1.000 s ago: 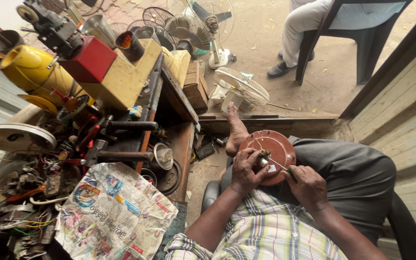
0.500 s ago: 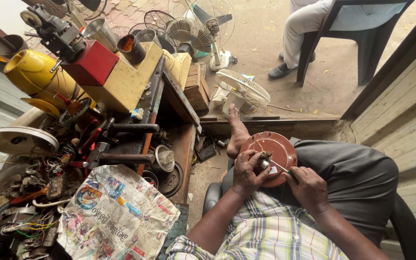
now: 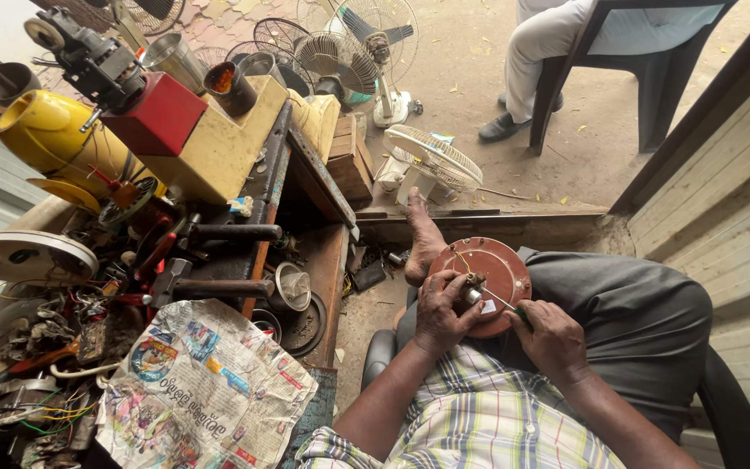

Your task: The person uses a screwdriver to tighten a screw on a circular reddish-brown electrical component held in their hands. The task involves repetitive adjustments to the central screw while the component is supported by the left hand.

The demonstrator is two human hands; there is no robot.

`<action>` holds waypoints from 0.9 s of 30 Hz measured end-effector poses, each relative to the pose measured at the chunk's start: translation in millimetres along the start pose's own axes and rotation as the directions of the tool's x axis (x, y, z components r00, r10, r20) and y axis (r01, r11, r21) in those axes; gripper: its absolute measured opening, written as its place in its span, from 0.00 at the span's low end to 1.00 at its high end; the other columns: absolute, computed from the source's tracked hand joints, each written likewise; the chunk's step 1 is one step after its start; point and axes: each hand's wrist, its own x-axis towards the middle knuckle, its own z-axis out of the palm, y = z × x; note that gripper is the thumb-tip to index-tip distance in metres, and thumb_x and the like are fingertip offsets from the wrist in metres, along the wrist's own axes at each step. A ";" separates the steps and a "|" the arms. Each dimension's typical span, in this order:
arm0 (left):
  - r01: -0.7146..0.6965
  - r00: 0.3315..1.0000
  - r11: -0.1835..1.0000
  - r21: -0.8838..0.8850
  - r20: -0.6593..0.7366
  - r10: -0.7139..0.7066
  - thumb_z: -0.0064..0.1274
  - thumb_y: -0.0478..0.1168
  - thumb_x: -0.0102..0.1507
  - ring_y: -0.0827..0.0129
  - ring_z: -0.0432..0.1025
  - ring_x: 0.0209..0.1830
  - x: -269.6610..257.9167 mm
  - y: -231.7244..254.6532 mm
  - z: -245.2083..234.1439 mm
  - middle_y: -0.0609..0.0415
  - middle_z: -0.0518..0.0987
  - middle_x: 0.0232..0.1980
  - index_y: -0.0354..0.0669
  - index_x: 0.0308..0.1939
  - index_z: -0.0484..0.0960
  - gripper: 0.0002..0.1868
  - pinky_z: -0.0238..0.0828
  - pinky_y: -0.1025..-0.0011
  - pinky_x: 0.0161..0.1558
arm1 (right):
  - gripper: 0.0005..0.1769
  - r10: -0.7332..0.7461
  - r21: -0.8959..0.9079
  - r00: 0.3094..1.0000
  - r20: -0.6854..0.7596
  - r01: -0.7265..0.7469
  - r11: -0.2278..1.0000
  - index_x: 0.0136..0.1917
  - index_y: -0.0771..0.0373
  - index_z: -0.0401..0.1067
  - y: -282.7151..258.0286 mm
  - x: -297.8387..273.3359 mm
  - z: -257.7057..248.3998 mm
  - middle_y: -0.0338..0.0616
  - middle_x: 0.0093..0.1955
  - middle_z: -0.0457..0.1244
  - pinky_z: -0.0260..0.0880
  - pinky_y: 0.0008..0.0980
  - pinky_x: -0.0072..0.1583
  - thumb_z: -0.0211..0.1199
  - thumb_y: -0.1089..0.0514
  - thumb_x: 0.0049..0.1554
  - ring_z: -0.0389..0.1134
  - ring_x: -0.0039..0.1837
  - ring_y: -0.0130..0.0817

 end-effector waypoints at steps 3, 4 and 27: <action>0.008 1.000 1.000 -0.003 0.008 -0.008 0.63 0.55 0.60 0.55 0.67 0.64 -1.5 0.7 0.0 0.49 0.72 0.61 0.45 0.61 0.80 0.29 0.62 0.56 0.65 | 0.15 -0.007 0.012 1.000 -0.008 0.008 1.000 0.48 0.65 0.75 -0.2 -0.2 0.6 0.46 0.42 0.70 0.73 0.37 0.48 0.66 0.50 0.56 0.72 0.45 0.40; 0.010 1.000 1.000 -0.004 0.012 -0.010 0.63 0.55 0.60 0.55 0.67 0.64 -1.1 0.6 -0.8 0.49 0.72 0.61 0.46 0.61 0.80 0.29 0.62 0.55 0.66 | 0.15 -0.013 0.015 1.000 -0.020 0.013 1.000 0.48 0.65 0.75 -0.7 -0.1 1.2 0.46 0.43 0.70 0.73 0.38 0.48 0.66 0.50 0.57 0.73 0.46 0.40; 0.002 0.999 0.999 0.049 0.038 -0.004 0.64 0.56 0.56 0.55 0.66 0.65 20.3 12.6 -14.1 0.51 0.74 0.58 0.45 0.49 0.83 0.25 0.54 0.52 0.67 | 0.19 0.263 0.389 0.891 0.370 -0.406 0.827 0.55 0.67 0.72 -1.2 10.3 -8.4 0.45 0.47 0.69 0.73 0.36 0.49 0.69 0.58 0.52 0.72 0.49 0.35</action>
